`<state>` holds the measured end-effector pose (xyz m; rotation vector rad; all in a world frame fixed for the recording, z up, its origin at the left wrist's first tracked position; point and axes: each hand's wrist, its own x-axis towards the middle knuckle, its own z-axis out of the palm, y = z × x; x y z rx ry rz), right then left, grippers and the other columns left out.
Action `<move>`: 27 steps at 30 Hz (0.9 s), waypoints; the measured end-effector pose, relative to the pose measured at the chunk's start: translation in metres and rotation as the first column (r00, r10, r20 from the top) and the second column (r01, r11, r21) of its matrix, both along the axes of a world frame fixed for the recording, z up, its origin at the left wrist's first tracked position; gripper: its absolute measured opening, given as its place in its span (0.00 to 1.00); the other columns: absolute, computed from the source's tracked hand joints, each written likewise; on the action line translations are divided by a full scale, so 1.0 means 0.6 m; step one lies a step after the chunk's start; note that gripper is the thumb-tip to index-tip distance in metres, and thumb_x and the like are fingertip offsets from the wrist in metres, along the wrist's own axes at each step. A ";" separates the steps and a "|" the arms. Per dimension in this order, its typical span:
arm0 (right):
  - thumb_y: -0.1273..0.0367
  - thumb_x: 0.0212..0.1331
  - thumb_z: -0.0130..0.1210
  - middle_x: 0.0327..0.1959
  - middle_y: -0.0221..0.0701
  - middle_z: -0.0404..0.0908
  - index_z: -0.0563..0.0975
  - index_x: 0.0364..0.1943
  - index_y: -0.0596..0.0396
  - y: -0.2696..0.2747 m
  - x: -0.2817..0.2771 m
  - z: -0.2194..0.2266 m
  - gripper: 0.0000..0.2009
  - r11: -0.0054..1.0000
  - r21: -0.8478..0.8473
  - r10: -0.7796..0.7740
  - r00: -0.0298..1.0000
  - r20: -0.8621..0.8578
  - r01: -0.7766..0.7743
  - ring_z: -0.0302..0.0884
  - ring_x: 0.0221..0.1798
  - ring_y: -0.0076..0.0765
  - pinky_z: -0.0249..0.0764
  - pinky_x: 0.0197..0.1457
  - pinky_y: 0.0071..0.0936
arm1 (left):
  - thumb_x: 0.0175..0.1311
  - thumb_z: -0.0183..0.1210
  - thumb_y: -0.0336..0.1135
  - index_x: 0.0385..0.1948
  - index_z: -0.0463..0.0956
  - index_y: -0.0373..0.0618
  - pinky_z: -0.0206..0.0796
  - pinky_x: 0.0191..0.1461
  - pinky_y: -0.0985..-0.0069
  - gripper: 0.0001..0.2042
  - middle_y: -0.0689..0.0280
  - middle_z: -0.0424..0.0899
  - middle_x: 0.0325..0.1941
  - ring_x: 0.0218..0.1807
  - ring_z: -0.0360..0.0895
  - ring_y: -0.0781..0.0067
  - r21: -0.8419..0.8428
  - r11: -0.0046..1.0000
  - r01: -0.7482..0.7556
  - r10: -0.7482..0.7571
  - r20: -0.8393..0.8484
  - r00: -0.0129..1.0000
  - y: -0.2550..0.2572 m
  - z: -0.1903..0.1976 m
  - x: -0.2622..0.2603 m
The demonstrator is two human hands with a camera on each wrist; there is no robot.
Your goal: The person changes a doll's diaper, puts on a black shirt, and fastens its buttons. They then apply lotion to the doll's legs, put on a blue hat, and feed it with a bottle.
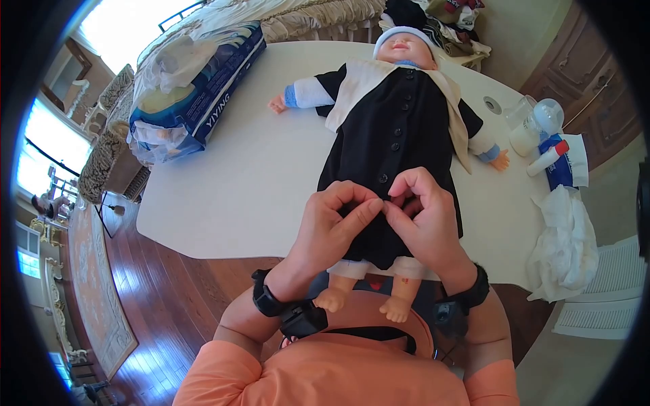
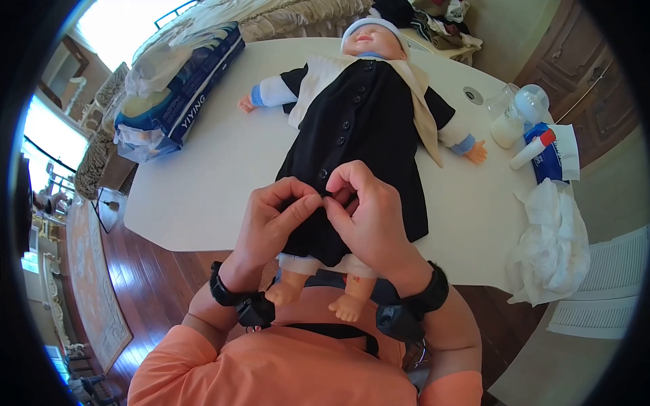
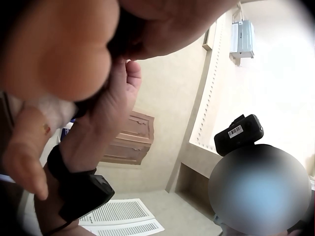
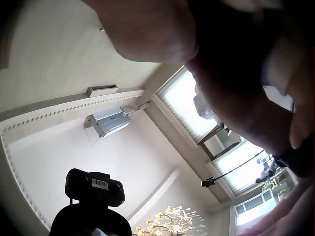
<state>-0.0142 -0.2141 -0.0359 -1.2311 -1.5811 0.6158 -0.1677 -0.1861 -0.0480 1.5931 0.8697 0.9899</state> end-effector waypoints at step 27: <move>0.76 0.50 0.50 0.25 0.26 0.73 0.70 0.30 0.59 -0.007 0.024 -0.019 0.04 0.988 -0.057 0.112 0.930 -0.350 -0.140 0.69 0.27 0.13 0.67 0.30 0.11 | 0.44 0.59 0.30 0.23 0.69 0.44 0.56 0.30 0.75 0.07 0.68 0.68 0.15 0.20 0.65 0.70 0.413 0.911 -0.021 0.153 -0.289 0.945 0.006 0.002 0.018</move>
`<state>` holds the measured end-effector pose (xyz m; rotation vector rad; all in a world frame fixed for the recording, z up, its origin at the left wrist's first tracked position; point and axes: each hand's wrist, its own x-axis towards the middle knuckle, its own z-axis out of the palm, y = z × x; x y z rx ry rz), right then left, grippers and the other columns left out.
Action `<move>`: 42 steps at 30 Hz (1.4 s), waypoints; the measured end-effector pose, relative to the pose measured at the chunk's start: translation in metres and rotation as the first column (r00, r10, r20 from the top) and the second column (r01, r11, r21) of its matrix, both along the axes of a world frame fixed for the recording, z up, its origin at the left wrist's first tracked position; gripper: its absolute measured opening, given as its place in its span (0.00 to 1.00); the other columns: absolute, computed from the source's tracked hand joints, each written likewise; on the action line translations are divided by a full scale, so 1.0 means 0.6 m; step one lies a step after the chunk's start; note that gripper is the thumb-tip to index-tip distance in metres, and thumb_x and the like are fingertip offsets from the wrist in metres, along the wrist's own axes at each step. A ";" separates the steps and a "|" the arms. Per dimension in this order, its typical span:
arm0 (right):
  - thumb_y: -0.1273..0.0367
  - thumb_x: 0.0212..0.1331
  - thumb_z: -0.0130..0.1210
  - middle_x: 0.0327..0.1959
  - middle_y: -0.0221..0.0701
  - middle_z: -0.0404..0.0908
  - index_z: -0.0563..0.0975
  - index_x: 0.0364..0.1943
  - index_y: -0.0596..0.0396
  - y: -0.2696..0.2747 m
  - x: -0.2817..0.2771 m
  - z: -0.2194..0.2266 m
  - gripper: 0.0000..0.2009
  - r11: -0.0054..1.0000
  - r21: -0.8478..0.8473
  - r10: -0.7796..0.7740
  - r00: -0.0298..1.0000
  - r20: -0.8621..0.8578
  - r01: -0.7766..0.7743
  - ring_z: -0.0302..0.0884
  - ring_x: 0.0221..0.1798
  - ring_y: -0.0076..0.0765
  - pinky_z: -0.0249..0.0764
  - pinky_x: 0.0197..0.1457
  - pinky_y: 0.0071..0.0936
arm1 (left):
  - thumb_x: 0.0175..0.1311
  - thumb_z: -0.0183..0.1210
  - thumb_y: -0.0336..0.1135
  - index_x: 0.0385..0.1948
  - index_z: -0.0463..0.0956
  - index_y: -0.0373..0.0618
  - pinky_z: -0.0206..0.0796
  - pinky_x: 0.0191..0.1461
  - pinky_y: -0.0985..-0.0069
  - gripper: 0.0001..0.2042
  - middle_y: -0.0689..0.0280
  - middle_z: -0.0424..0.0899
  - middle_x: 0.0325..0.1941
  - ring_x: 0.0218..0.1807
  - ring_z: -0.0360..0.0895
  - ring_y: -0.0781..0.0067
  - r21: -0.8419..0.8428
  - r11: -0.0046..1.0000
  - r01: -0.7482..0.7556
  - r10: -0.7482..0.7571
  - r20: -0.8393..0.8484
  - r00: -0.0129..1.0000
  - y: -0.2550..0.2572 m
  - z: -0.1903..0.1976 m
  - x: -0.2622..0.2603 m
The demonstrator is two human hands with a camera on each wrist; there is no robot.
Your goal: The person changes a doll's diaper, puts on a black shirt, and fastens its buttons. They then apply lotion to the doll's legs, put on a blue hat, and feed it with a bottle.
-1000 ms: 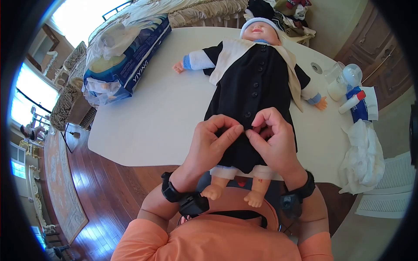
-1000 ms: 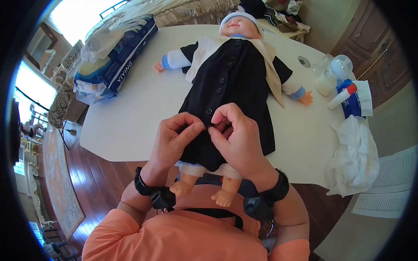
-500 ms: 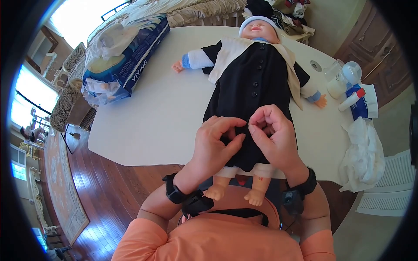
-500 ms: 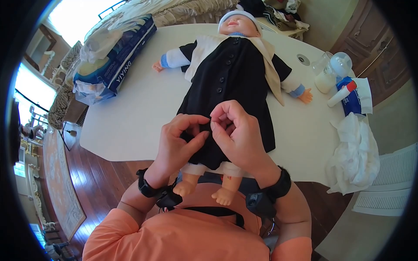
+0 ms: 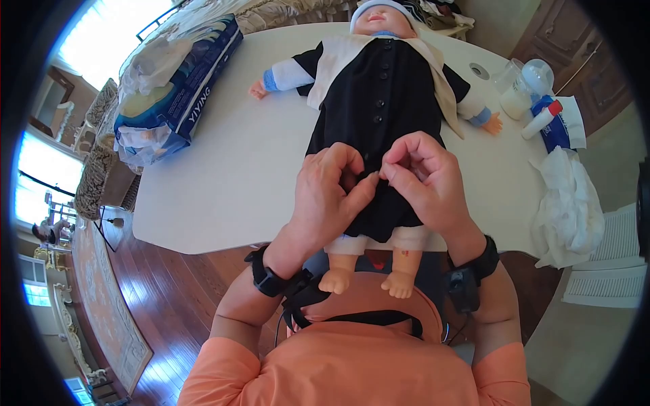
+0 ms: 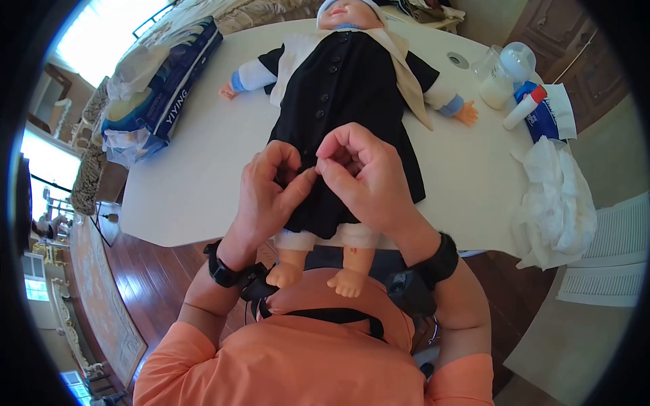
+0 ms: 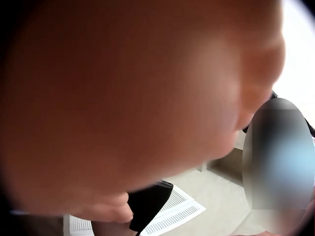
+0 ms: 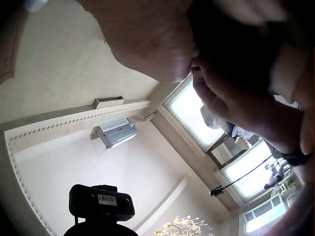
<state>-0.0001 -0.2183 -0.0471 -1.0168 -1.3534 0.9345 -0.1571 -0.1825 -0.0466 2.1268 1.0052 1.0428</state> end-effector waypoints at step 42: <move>0.77 0.46 0.49 0.36 0.36 0.75 0.71 0.31 0.59 -0.118 0.081 0.008 0.06 0.956 0.165 -0.280 0.922 0.269 0.242 0.74 0.37 0.29 0.69 0.40 0.23 | 0.55 0.54 0.31 0.30 0.72 0.39 0.64 0.38 0.78 0.06 0.61 0.75 0.29 0.32 0.73 0.73 -0.128 0.929 0.347 -0.267 0.415 0.870 -0.071 -0.008 -0.061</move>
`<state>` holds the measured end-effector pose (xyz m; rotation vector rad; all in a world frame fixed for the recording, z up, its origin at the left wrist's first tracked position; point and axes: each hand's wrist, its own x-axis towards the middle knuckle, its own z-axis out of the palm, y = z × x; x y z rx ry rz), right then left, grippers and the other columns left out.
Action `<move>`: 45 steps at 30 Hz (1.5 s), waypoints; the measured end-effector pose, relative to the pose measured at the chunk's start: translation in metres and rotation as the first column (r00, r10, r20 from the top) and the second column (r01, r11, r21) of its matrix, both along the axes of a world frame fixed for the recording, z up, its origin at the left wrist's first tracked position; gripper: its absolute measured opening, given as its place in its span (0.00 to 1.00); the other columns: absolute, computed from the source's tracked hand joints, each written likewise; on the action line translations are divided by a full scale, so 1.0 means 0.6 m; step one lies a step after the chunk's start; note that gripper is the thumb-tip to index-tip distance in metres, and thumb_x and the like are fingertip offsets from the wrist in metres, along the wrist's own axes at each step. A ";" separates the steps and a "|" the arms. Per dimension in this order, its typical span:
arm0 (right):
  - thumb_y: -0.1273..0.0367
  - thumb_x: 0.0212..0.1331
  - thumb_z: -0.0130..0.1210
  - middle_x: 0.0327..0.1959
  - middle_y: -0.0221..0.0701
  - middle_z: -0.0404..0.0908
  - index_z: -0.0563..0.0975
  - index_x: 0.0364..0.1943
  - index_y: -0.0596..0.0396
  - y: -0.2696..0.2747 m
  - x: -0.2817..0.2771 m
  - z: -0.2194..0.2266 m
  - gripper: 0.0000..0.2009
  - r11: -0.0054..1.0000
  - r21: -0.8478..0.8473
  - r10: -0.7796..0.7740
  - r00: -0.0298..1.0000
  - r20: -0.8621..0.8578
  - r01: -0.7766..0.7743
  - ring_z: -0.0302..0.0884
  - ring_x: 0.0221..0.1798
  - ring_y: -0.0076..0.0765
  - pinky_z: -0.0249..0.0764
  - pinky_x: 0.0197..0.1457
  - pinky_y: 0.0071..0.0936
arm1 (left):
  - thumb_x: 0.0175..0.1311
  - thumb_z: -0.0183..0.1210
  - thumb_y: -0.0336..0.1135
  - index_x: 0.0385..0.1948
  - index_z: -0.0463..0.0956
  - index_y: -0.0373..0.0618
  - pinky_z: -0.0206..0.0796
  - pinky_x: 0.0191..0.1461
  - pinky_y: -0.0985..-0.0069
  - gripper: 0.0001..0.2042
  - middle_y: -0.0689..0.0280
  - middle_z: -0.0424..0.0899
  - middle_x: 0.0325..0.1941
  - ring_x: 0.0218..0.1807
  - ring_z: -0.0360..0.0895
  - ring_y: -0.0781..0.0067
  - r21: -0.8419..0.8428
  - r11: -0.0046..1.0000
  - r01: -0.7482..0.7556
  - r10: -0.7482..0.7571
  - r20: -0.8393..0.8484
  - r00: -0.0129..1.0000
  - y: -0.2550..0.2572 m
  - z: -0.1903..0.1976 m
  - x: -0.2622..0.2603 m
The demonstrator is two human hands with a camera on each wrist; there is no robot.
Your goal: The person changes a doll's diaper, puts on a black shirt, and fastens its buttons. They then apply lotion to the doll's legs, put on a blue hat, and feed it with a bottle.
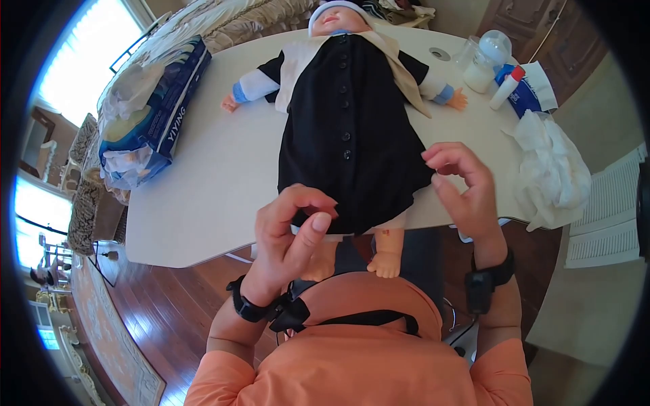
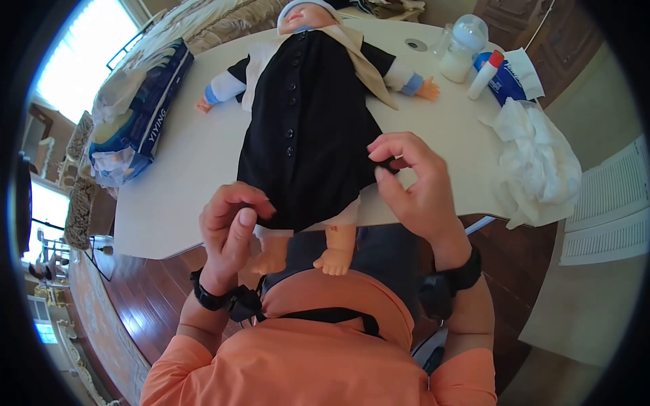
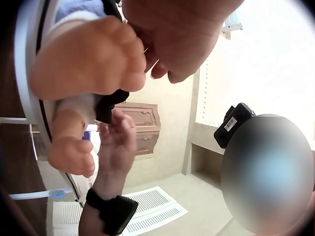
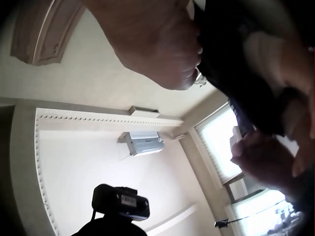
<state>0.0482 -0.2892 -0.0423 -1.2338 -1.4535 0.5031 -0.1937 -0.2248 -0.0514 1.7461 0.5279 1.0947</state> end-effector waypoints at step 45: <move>0.71 0.42 0.55 0.33 0.41 0.73 0.72 0.36 0.58 0.069 -0.099 -0.083 0.13 0.958 0.034 -0.226 0.678 0.700 0.284 0.71 0.37 0.49 0.68 0.43 0.36 | 0.50 0.61 0.37 0.35 0.69 0.38 0.61 0.41 0.80 0.15 0.67 0.74 0.32 0.35 0.70 0.75 0.082 0.670 0.738 -0.614 -0.497 0.613 0.131 0.181 0.104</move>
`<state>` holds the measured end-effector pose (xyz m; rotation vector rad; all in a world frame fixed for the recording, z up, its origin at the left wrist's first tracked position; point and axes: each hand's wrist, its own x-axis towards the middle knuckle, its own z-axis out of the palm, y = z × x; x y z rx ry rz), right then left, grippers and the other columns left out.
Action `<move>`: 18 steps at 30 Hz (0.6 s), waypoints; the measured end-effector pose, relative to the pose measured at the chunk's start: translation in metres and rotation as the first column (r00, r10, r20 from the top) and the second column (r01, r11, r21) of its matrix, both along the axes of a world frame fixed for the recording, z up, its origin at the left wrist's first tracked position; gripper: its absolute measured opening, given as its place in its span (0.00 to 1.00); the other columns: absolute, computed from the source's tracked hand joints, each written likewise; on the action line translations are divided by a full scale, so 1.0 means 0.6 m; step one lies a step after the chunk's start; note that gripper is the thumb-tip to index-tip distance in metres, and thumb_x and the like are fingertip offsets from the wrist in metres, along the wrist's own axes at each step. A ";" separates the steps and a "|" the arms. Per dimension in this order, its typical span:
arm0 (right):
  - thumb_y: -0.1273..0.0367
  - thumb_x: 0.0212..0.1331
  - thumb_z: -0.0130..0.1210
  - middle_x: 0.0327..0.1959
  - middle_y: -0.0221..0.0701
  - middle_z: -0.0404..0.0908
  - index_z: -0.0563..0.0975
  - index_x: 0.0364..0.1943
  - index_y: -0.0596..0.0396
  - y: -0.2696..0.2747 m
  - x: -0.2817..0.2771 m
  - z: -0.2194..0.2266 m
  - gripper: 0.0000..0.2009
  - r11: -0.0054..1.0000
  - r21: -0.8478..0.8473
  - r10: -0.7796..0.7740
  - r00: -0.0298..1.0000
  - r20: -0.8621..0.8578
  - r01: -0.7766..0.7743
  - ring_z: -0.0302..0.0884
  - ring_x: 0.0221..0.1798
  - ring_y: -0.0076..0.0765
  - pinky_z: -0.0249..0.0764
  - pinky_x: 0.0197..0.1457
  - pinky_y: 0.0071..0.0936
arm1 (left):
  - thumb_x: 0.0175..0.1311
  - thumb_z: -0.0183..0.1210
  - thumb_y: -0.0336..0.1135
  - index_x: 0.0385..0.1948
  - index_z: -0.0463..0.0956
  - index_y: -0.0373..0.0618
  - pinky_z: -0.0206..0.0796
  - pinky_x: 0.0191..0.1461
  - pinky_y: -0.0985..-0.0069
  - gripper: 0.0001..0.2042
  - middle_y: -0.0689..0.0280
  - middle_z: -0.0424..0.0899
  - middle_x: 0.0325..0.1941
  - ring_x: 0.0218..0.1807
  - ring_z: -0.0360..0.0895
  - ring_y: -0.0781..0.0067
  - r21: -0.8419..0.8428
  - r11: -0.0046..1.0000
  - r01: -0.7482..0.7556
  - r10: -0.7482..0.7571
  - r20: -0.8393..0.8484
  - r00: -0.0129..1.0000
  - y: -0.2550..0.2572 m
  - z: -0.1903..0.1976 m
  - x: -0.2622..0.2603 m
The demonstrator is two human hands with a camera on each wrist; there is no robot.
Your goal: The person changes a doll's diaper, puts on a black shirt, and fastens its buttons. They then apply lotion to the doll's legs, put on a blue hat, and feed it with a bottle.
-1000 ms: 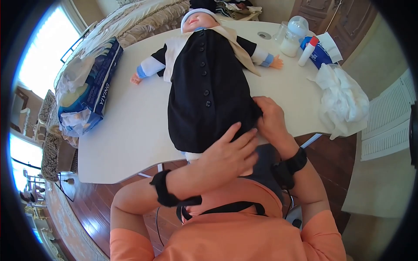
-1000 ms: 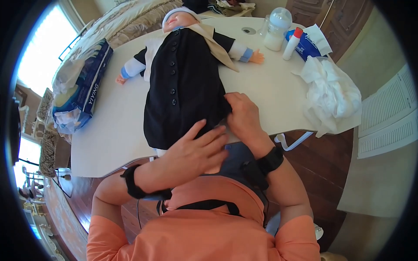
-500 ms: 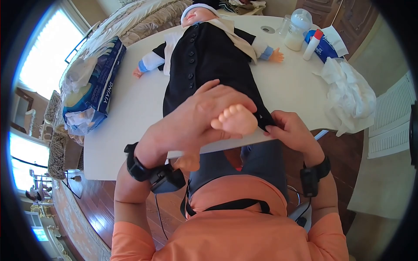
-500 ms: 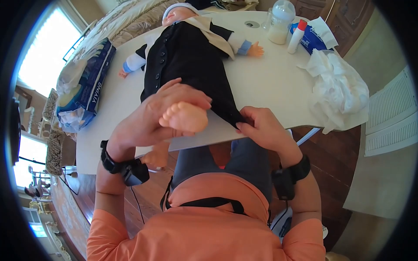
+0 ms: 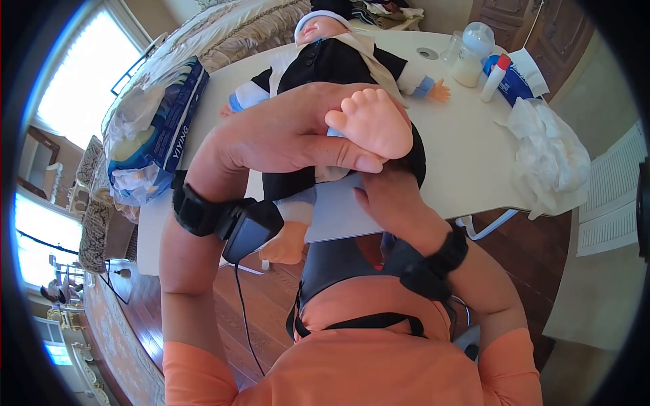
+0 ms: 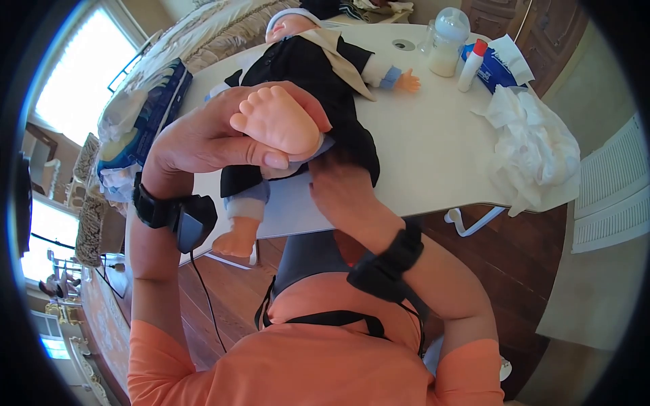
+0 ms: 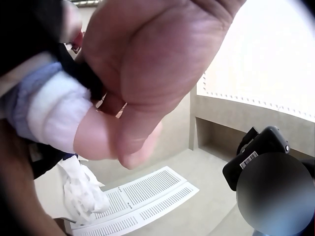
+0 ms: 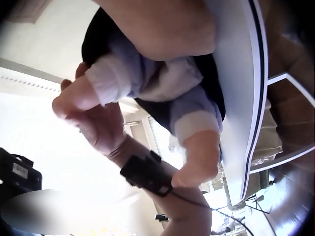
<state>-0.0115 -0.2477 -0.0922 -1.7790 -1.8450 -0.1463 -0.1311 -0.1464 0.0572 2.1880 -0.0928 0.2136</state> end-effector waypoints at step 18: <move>0.75 0.45 0.49 0.27 0.38 0.74 0.74 0.33 0.55 -0.044 -0.022 -0.022 0.09 0.953 -0.015 0.302 0.953 0.004 -0.302 0.72 0.33 0.42 0.67 0.37 0.35 | 0.46 0.58 0.33 0.42 0.68 0.46 0.54 0.55 0.61 0.18 0.64 0.72 0.43 0.47 0.68 0.61 0.480 0.876 0.053 -0.070 0.017 0.997 -0.045 -0.093 0.025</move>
